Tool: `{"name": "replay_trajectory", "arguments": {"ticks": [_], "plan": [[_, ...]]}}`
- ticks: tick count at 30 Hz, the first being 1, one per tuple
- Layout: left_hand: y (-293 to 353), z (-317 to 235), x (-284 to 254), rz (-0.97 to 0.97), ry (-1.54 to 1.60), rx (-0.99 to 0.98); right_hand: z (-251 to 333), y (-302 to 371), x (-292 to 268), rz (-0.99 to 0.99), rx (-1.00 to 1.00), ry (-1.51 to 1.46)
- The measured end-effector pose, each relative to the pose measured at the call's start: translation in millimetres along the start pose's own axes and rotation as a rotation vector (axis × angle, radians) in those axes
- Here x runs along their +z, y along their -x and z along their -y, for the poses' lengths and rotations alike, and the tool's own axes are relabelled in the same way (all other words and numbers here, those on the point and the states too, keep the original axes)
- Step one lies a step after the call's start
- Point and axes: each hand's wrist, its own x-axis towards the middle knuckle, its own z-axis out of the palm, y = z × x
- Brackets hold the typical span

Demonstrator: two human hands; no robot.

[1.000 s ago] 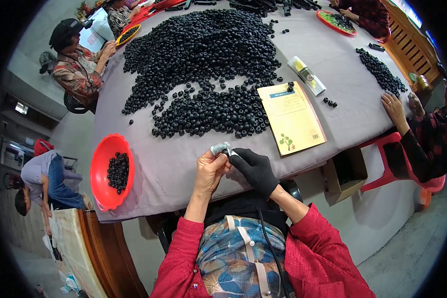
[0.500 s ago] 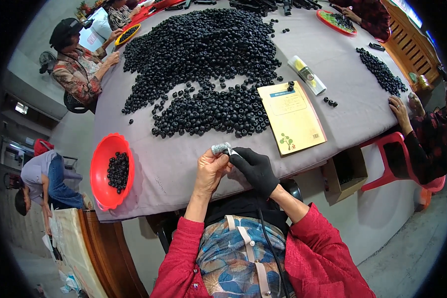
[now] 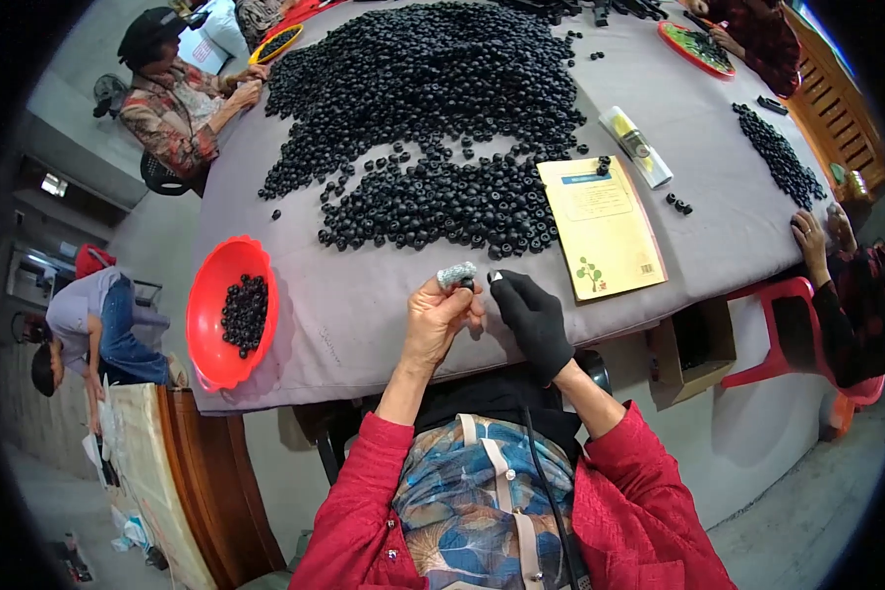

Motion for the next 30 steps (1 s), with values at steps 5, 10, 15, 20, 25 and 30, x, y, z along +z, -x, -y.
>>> {"name": "replay_trajectory", "arguments": {"ticks": [5,10,15,20,25,30], "plan": [[1,-1,3,-0.058,-0.016,0.006,-12,-2,-4,0.039,0.011,0.020],[0,1,-3,-0.060,-0.057,0.017,-1,0,0,0.045,0.038,0.043],[-1,2,-3,-0.068,-0.025,0.055,8,2,1,0.104,-0.023,0.019],[1,2,0,-0.039,0.034,0.049,8,3,3,0.203,-0.151,0.087],[3,1,0,-0.052,0.043,0.019,8,4,6,0.186,-0.041,0.072],[3,0,-1,-0.025,0.054,0.024,10,5,5,0.202,-0.084,0.092]]}}
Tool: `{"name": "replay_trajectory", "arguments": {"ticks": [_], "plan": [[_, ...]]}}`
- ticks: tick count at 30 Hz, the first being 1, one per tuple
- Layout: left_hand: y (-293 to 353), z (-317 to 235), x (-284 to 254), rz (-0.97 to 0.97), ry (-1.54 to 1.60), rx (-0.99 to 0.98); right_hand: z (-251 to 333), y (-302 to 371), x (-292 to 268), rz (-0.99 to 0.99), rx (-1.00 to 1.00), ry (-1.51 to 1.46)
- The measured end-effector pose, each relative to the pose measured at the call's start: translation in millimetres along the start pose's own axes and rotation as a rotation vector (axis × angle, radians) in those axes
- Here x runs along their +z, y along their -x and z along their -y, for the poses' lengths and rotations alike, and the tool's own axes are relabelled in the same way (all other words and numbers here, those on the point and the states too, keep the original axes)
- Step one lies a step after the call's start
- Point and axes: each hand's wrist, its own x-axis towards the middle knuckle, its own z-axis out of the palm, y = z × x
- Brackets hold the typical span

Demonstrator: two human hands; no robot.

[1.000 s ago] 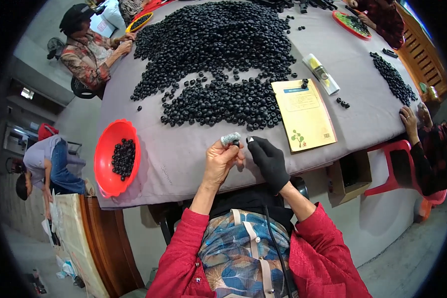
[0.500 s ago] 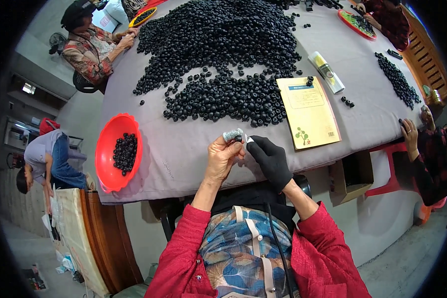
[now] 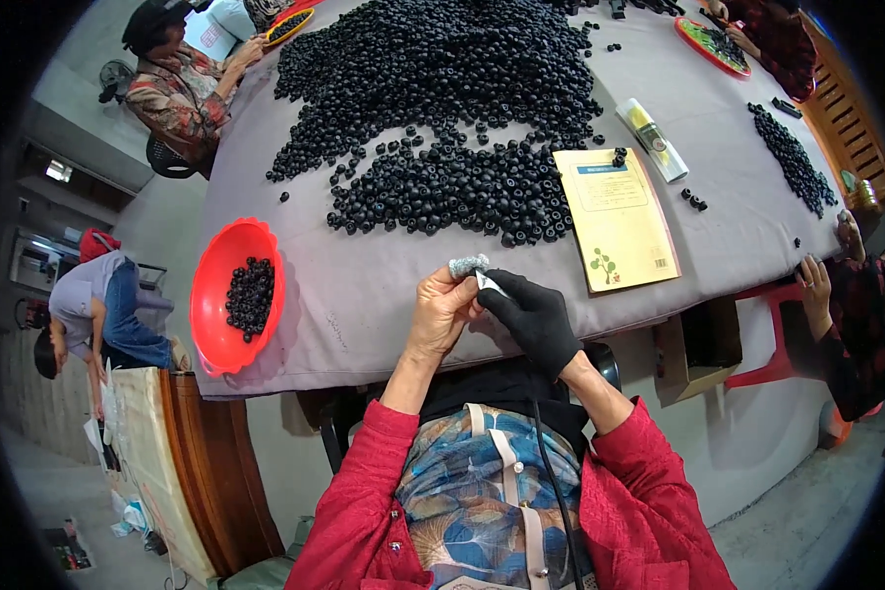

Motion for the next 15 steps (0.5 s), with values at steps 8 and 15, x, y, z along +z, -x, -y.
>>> {"name": "replay_trajectory", "arguments": {"ticks": [8,15], "plan": [[-1.3,-0.6,1.0,-0.014,0.016,-0.022,-6.1,-2.3,0.1,-0.011,-0.059,0.084],[-2.0,-0.3,-0.5,-0.016,0.020,-0.036,-5.1,-3.0,-0.1,-0.007,-0.041,0.107]]}}
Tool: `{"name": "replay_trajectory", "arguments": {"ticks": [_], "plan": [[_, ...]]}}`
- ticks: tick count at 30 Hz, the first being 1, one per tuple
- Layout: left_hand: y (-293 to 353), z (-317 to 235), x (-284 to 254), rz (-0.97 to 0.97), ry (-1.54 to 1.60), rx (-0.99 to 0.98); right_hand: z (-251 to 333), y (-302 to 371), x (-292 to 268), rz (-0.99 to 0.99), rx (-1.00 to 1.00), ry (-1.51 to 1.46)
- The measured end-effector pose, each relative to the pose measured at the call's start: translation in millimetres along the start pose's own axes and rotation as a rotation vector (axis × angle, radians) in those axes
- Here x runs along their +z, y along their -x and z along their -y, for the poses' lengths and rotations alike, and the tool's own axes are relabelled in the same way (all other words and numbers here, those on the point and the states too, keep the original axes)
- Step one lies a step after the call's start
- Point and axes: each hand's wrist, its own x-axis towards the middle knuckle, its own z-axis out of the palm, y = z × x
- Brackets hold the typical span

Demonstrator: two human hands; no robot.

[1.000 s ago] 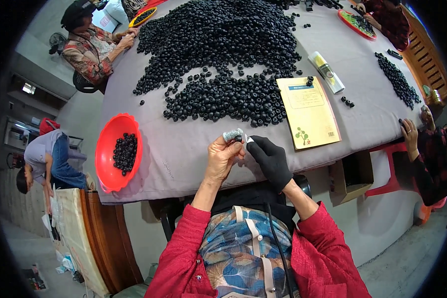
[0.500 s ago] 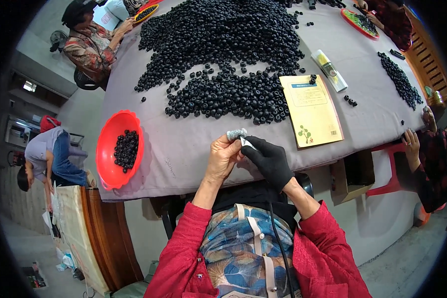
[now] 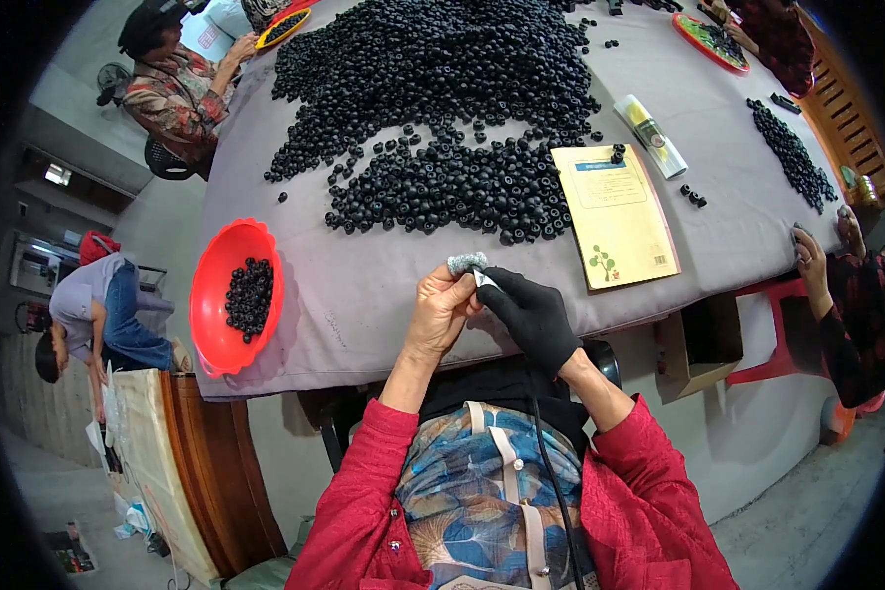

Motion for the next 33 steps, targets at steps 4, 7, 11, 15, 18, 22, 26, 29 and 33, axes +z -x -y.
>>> {"name": "replay_trajectory", "arguments": {"ticks": [4,7,11,15,18,22,26,29,33], "plan": [[0,1,0,-0.001,-0.007,0.002,-5,0,0,-0.012,-0.007,0.013],[-1,0,1,0.008,-0.005,0.007,-6,0,2,-0.045,-0.035,0.036],[-1,2,-5,-0.028,-0.028,-0.002,0,0,1,-0.015,-0.013,0.093],[0,3,-8,-0.045,-0.053,0.001,-1,-1,0,-0.001,0.013,0.093],[1,2,-5,-0.039,-0.042,0.006,-2,-1,-2,0.020,-0.016,0.173],[1,1,-4,-0.065,-0.040,-0.007,4,-2,-2,0.038,0.043,0.120],[1,2,-4,-0.066,-0.022,-0.011,6,-2,-4,0.067,0.081,0.099],[1,3,-6,-0.047,-0.026,-0.009,4,-2,-4,0.046,0.065,0.110],[1,3,-8,-0.058,-0.012,-0.012,1,-2,-2,0.045,0.056,0.103]]}}
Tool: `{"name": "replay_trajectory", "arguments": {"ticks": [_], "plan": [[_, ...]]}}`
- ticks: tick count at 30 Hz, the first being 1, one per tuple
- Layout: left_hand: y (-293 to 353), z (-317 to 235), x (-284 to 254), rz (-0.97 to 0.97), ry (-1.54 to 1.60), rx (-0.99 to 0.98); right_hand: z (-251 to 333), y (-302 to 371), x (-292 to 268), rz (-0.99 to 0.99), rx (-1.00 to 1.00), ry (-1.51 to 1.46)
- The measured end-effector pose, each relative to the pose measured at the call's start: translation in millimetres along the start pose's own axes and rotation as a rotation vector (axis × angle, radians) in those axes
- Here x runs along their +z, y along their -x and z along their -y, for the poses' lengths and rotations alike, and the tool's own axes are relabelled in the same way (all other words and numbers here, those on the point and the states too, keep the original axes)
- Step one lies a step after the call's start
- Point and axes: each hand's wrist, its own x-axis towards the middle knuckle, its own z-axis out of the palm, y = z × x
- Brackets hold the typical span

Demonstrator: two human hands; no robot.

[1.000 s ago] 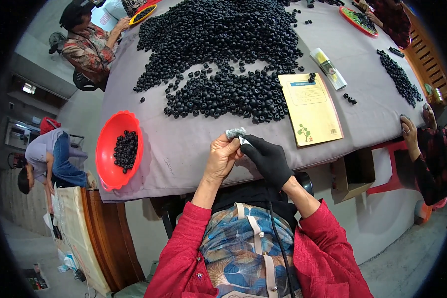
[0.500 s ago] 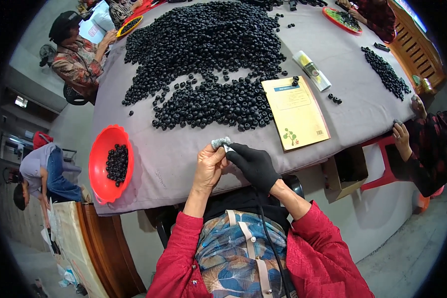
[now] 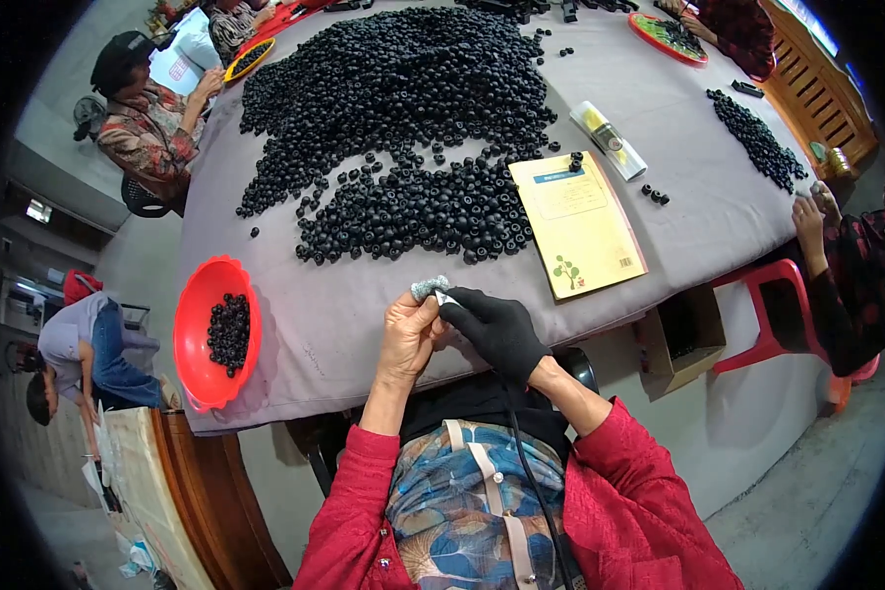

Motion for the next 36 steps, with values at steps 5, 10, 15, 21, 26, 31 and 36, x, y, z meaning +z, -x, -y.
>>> {"name": "replay_trajectory", "arguments": {"ticks": [5,10,15,21,26,31,36], "plan": [[1.4,-1.8,5.4,-0.052,0.003,0.008,0.0,0.0,3.2,-0.038,0.007,-0.003],[-0.7,-0.7,5.0,-0.021,-0.005,0.011,-3.3,0.2,2.1,-0.032,-0.016,-0.009],[0.6,-0.5,2.8,0.002,0.010,0.017,-0.1,0.9,2.1,-0.033,0.003,-0.047],[1.3,-1.4,0.9,0.000,-0.029,0.030,-3.0,1.1,3.6,-0.039,-0.032,-0.018],[1.8,-1.9,0.4,0.001,-0.048,0.023,1.3,0.7,1.7,-0.019,0.000,0.010],[3.6,-4.8,6.4,-0.005,-0.048,0.019,2.4,1.5,-0.9,0.016,-0.078,0.105],[3.3,-4.2,3.7,0.012,-0.059,0.025,1.9,1.4,-0.2,-0.002,-0.062,0.082]]}}
